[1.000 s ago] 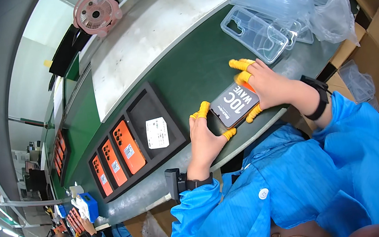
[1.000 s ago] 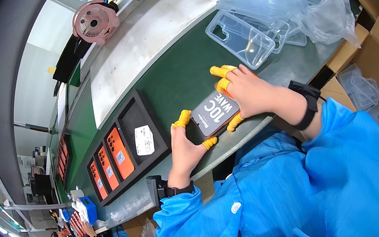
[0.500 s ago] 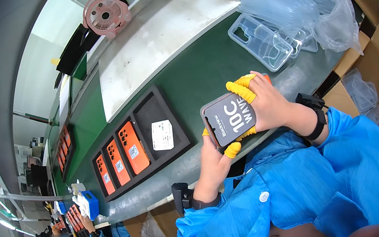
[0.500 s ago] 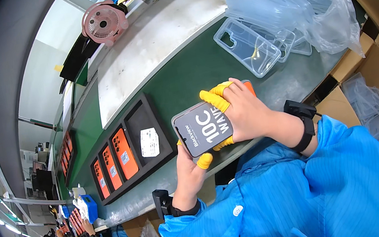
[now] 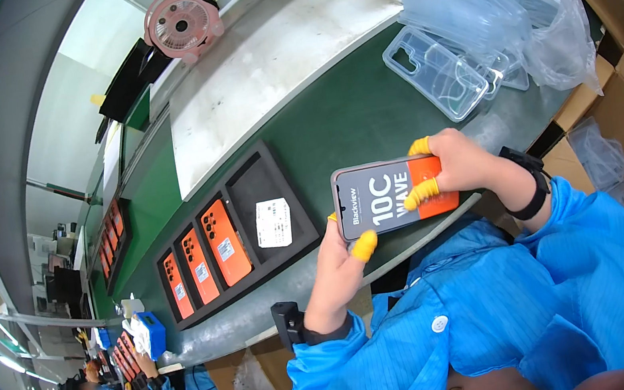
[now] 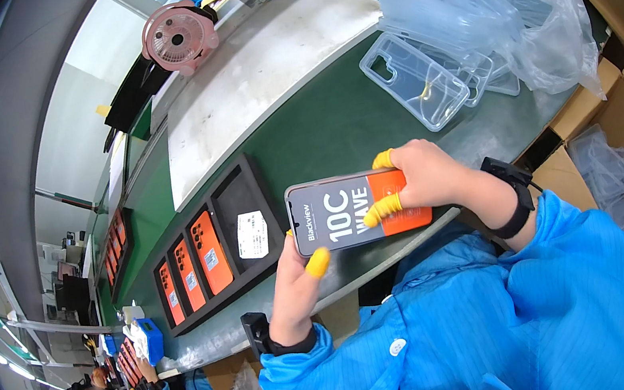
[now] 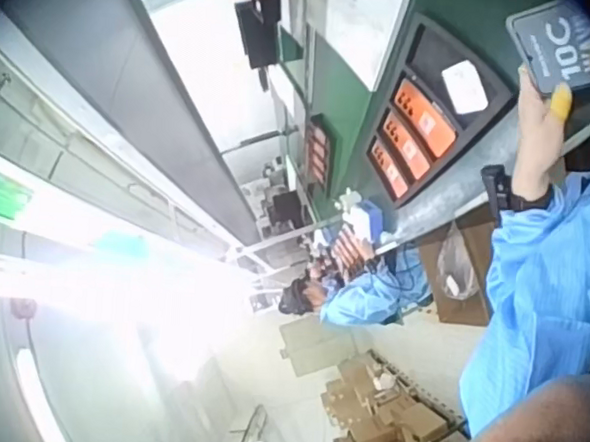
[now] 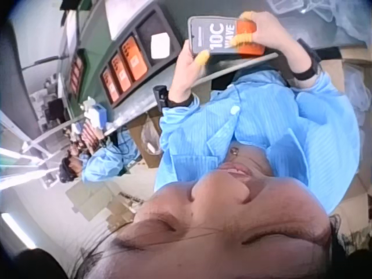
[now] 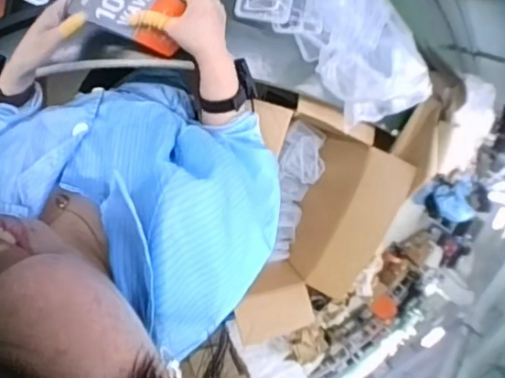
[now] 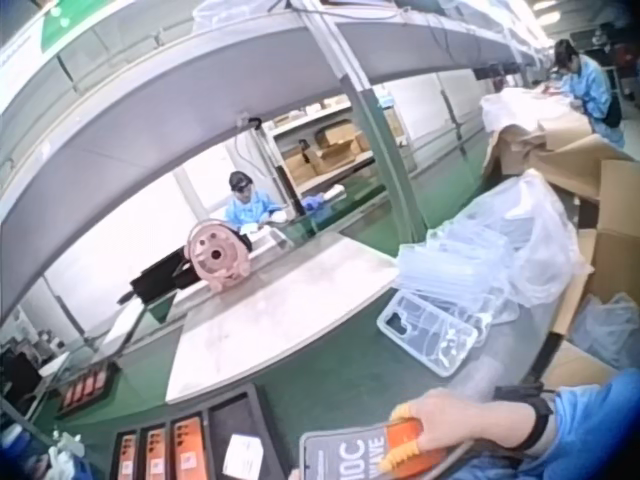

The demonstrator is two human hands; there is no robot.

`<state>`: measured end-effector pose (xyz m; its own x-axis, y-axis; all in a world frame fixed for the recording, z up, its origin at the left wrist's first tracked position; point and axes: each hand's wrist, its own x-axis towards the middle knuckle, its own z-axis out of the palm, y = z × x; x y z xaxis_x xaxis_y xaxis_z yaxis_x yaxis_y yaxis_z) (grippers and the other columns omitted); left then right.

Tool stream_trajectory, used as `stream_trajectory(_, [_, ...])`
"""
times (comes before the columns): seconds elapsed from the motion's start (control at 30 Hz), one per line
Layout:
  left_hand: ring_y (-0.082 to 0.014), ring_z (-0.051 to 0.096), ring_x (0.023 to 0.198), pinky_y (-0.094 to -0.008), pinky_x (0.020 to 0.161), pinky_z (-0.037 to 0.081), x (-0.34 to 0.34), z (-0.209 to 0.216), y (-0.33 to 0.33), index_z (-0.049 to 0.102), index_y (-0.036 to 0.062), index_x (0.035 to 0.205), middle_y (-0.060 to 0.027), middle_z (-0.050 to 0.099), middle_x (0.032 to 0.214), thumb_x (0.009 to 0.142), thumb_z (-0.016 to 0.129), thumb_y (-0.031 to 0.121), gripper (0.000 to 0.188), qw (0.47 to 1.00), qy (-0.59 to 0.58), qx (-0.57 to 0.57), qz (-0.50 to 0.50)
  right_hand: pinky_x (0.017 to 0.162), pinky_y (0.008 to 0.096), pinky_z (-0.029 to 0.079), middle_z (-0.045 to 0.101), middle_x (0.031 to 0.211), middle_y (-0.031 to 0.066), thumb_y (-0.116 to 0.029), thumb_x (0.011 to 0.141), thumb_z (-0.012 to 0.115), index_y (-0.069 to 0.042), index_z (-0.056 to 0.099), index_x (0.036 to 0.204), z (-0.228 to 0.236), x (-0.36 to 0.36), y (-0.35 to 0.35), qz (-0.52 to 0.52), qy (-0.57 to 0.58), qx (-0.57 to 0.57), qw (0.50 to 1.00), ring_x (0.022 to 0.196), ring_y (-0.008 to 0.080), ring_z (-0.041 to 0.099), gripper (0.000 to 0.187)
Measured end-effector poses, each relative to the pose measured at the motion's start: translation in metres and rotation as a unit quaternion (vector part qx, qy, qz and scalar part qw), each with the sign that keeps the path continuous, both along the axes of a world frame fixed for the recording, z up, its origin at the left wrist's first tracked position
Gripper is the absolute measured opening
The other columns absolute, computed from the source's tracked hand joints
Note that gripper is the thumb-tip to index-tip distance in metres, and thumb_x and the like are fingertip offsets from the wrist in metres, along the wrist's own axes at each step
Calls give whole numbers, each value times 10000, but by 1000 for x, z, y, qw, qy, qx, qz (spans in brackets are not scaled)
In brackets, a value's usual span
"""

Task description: Fitting protective cases onto smartphone units on an electronics assembly line.

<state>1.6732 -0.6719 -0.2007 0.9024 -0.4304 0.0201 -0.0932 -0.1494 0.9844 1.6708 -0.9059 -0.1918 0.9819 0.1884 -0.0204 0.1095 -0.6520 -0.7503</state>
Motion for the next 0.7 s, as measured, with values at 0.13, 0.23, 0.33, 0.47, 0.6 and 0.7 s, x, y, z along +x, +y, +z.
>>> stream_trajectory(0.13, [-205,454,992,-332,851,348,4,-11,3,272,27,1210,-106,435,1115,736,619,344,668,990,22,-113,-77,642,250,455,601,783,112,-314,561,765,6,557,887,-5,-15,17,-60,56,165,983,700,146,587,502])
stream_trajectory(0.23, [-201,482,962,-325,818,375,-15,-14,-26,409,12,1114,-120,507,1037,710,634,181,492,986,-13,57,-158,676,235,442,588,813,45,-256,633,735,9,544,880,-10,-19,36,-90,23,411,907,754,94,540,409])
stream_trajectory(0.33, [-161,562,793,-284,693,436,-14,-24,-38,544,-7,958,-86,597,853,756,565,96,227,996,18,4,-88,738,240,430,559,890,39,-133,729,649,-6,493,971,-15,-22,43,-87,37,443,892,839,86,515,314])
stream_trajectory(0.47, [-166,544,816,-285,707,425,-14,-35,-31,524,-14,972,-93,577,883,791,539,112,221,994,53,60,-76,713,239,434,568,896,69,-151,759,615,24,476,992,-34,-25,48,-86,-18,417,904,815,101,529,322])
stream_trajectory(0.6, [-271,568,761,-333,672,438,-9,-32,-14,485,-27,965,-153,582,821,774,554,125,253,983,-35,167,-68,722,236,438,563,918,67,-121,780,586,20,472,989,-39,-31,51,-94,39,505,857,835,107,531,276])
stream_trajectory(0.7, [-296,497,882,-369,747,401,8,9,25,491,16,974,-151,521,929,739,580,111,269,950,-195,230,82,723,236,443,558,917,73,-120,774,594,12,457,1000,-45,-29,41,-182,14,522,833,829,111,538,296])
